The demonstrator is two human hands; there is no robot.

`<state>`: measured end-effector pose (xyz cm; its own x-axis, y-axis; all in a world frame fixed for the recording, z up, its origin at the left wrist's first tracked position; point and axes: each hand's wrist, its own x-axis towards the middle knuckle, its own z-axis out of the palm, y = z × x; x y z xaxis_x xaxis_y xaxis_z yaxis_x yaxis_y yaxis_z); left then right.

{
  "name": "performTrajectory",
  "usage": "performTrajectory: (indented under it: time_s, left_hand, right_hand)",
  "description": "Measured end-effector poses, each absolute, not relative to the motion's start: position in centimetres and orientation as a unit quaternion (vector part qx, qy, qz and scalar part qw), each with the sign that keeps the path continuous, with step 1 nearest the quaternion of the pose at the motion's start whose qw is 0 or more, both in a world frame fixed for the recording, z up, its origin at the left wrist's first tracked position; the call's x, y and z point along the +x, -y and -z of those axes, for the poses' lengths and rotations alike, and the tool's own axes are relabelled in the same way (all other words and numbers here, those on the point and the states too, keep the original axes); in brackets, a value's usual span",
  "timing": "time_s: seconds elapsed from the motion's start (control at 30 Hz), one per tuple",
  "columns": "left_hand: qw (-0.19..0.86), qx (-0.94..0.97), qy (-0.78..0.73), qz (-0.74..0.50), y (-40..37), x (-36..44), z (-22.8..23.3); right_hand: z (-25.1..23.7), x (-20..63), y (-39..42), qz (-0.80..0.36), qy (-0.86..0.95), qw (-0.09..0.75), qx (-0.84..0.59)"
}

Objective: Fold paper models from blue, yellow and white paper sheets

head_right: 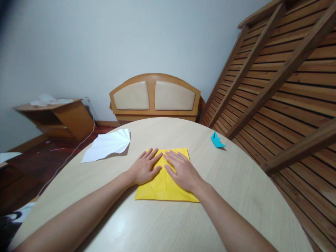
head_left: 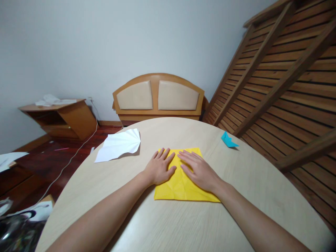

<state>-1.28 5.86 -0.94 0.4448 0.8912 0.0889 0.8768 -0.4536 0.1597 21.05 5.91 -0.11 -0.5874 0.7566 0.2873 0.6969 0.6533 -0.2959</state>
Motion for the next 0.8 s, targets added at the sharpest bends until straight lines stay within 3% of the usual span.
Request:
performTrajectory:
  time_s: [0.13,0.23,0.43,0.63,0.8]
  left_hand:
    - [0.044,0.840,-0.536,-0.076,-6.7,-2.2,0.9]
    - [0.020,0.821,-0.564,-0.090,-7.0,-2.7,0.6]
    - [0.049,0.896,-0.424,-0.120,-5.8,-2.2,0.2]
    - [0.079,0.876,-0.469,-0.080,-5.6,-2.3,0.8]
    - [0.068,0.868,-0.486,-0.077,-5.6,-2.3,0.7]
  right_hand:
    - [0.6,21.0,-5.7,-0.123,0.889,0.109,-0.427]
    - [1.0,21.8,-6.2,-0.113,0.868,0.094,-0.475]
    - [1.3,22.3,-6.9,-0.095,0.865,0.110,-0.481]
    - [1.5,23.7,-7.8,-0.082,0.855,0.108,-0.500]
    - [-0.1,23.3,-6.8,-0.049,0.880,0.189,-0.432]
